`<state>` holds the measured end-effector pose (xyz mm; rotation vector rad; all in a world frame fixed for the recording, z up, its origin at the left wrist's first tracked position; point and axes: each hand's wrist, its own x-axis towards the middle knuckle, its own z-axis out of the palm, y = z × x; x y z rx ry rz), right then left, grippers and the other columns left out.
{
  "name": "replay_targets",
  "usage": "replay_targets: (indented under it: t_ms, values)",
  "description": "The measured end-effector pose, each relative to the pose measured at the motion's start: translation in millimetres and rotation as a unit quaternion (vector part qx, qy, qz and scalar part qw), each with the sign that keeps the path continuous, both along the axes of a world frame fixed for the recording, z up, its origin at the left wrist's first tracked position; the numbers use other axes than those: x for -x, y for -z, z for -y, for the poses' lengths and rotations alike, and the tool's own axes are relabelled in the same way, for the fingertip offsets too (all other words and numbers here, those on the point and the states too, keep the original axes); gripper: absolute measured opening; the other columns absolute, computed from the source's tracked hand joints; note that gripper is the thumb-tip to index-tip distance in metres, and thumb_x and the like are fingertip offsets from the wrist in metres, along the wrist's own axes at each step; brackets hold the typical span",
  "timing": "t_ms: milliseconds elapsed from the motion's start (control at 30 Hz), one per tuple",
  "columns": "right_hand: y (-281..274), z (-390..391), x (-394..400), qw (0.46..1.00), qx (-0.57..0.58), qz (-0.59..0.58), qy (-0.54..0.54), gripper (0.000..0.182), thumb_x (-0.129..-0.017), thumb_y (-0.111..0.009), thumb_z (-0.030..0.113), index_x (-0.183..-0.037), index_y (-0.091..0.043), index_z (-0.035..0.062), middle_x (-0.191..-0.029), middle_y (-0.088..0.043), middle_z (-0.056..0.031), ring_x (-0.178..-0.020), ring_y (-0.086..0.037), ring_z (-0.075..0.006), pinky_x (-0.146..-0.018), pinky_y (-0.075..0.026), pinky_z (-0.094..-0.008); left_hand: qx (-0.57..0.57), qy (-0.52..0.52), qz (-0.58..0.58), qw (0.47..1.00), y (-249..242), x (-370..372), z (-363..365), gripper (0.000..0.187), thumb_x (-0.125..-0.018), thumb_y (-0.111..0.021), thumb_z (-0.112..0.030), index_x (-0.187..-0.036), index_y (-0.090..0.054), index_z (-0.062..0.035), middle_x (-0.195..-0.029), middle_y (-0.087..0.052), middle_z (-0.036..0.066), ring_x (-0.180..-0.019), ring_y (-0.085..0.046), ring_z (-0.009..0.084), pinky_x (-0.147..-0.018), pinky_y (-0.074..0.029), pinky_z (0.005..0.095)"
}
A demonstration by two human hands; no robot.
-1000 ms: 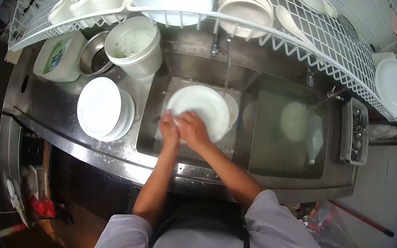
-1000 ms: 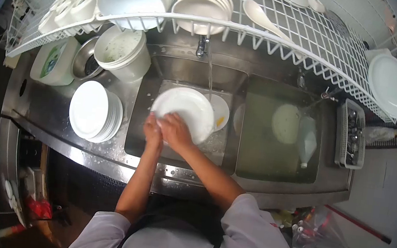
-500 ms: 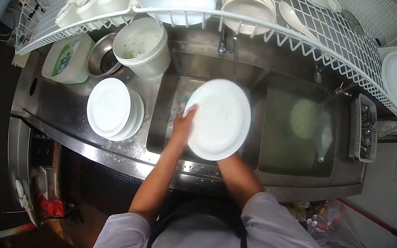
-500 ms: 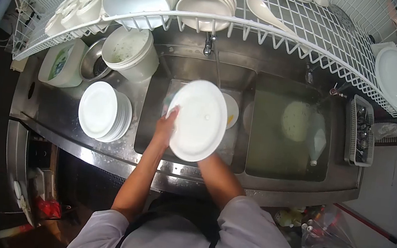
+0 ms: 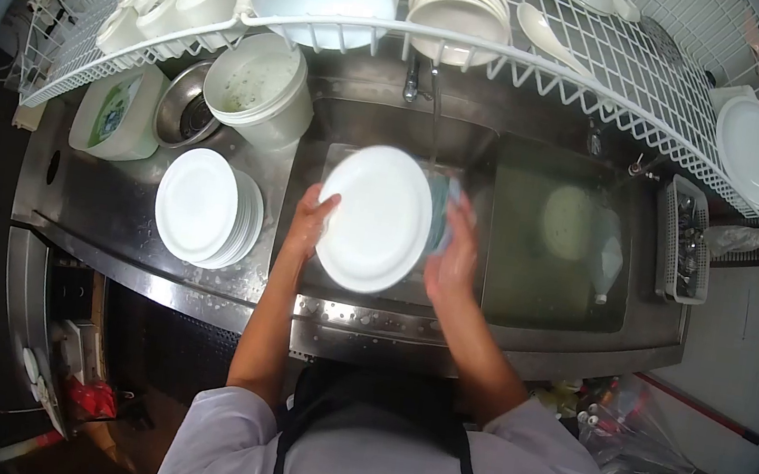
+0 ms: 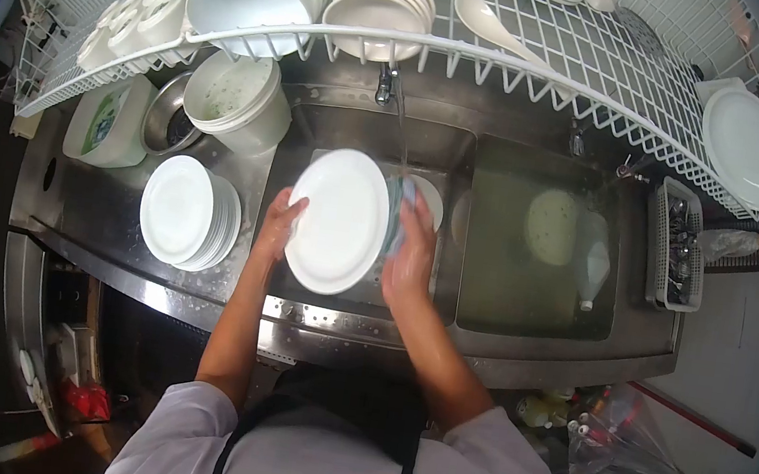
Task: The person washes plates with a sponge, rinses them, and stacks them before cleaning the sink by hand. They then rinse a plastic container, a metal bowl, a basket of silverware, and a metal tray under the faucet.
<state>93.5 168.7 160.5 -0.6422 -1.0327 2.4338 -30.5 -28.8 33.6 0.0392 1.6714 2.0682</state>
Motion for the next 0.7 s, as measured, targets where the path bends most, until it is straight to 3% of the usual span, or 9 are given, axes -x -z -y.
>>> replay_targets:
  t_ms: [100, 167, 267, 333, 367, 433, 500, 633, 700]
  values:
    - [16.3, -14.1, 48.8, 0.988, 0.102, -0.062, -0.100, 0.041, -0.099, -0.051, 0.020, -0.135, -0.053, 0.0036, -0.128, -0.060, -0.0081, -0.123, -0.055, -0.0189, -0.104, -0.044, -0.0355, 0.094, 0.024, -0.006, 0.995, -15.6, -26.2, -14.0, 0.033, -0.092, -0.072, -0.028, -0.108, -0.065, -0.0012, -0.091, -0.069, 0.004, -0.078, -0.064, 0.0119, -0.073, -0.053, 0.0283]
    - [127.4, -11.9, 75.7, 0.889, 0.252, -0.219, -0.312, 0.038, -0.098, -0.052, 0.021, -0.132, -0.054, 0.0045, -0.124, -0.062, -0.0084, -0.117, -0.059, -0.0194, -0.100, -0.047, -0.0361, 0.115, 0.001, -0.008, 0.993, -18.5, -39.4, -23.4, 0.031, -0.093, -0.070, -0.031, -0.098, -0.068, -0.0004, -0.083, -0.067, 0.002, -0.073, -0.059, 0.0102, -0.067, -0.050, 0.0284]
    - [74.0, 61.3, 49.8, 0.936, 0.251, -0.097, -0.227, 0.037, -0.098, -0.052, 0.020, -0.131, -0.055, 0.0045, -0.122, -0.063, -0.0088, -0.114, -0.061, -0.0198, -0.098, -0.049, -0.0372, 0.251, -0.143, -0.070, 0.955, -11.2, -23.7, 5.3, 0.032, -0.094, -0.068, -0.032, -0.091, -0.069, 0.0003, -0.077, -0.066, 0.002, -0.069, -0.055, 0.0105, -0.063, -0.046, 0.0291]
    - [48.6, 91.2, 27.5, 0.958, 0.237, -0.003, -0.164, 0.037, -0.098, -0.051, 0.020, -0.131, -0.055, 0.0046, -0.121, -0.063, -0.0091, -0.112, -0.061, -0.0201, -0.096, -0.050, -0.0380, 0.227, -0.233, -0.089, 0.941, -28.5, -15.8, 45.0, 0.037, -0.095, -0.066, -0.032, -0.099, -0.066, 0.0043, -0.085, -0.067, 0.007, -0.072, -0.056, 0.0125, -0.064, -0.047, 0.0306]
    - [46.0, 90.3, 26.3, 0.956, 0.220, 0.070, -0.182, 0.035, -0.099, -0.048, 0.019, -0.129, -0.055, 0.0035, -0.120, -0.064, -0.0099, -0.110, -0.063, -0.0215, -0.096, -0.052, -0.0402, 0.255, -0.260, -0.093, 0.927, -47.6, -14.5, 69.5, 0.039, -0.095, -0.066, -0.032, -0.104, -0.064, 0.0060, -0.088, -0.068, 0.009, -0.074, -0.057, 0.0133, -0.065, -0.048, 0.0308]
    - [77.4, 72.5, 22.1, 0.936, 0.221, 0.052, -0.269, 0.035, -0.099, -0.046, 0.017, -0.129, -0.055, 0.0026, -0.122, -0.063, -0.0116, -0.113, -0.062, -0.0232, -0.099, -0.051, -0.0425, 0.244, -0.363, -0.086, 0.895, -39.1, -8.5, 123.2, 0.044, -0.096, -0.064, -0.029, -0.117, -0.056, 0.0097, -0.100, -0.067, 0.014, -0.081, -0.059, 0.0167, -0.072, -0.050, 0.0312]
    - [91.3, 54.0, 22.5, 0.926, 0.187, 0.022, -0.327, 0.036, -0.097, -0.045, 0.020, -0.125, -0.057, 0.0013, -0.116, -0.066, -0.0138, -0.104, -0.065, -0.0283, -0.088, -0.055, -0.0478, 0.311, -0.462, -0.133, 0.820, -52.2, -13.6, 163.2, 0.047, -0.097, -0.062, -0.024, -0.125, -0.050, 0.0119, -0.106, -0.064, 0.018, -0.090, -0.060, 0.0204, -0.082, -0.050, 0.0318]
    - [119.3, 11.1, 10.8, 0.937, 0.076, 0.084, -0.330, 0.036, -0.096, -0.048, 0.018, -0.124, -0.058, -0.0006, -0.111, -0.067, -0.0139, -0.095, -0.068, -0.0272, -0.080, -0.058, -0.0468, 0.282, -0.552, -0.126, 0.774, 11.7, 4.4, 290.7, 0.042, -0.098, -0.059, -0.018, -0.125, -0.048, 0.0126, -0.111, -0.062, 0.023, -0.100, -0.060, 0.0240, -0.092, -0.048, 0.0361]
    - [137.9, -13.3, -3.4, 0.943, 0.028, 0.146, -0.299, 0.036, -0.095, -0.049, 0.018, -0.124, -0.057, -0.0015, -0.111, -0.067, -0.0136, -0.095, -0.068, -0.0268, -0.079, -0.059, -0.0464, 0.403, -0.560, -0.168, 0.704, 60.7, 18.8, 353.3, 0.043, -0.099, -0.057, -0.023, -0.121, -0.049, 0.0128, -0.110, -0.062, 0.026, -0.096, -0.063, 0.0281, -0.082, -0.053, 0.0388]
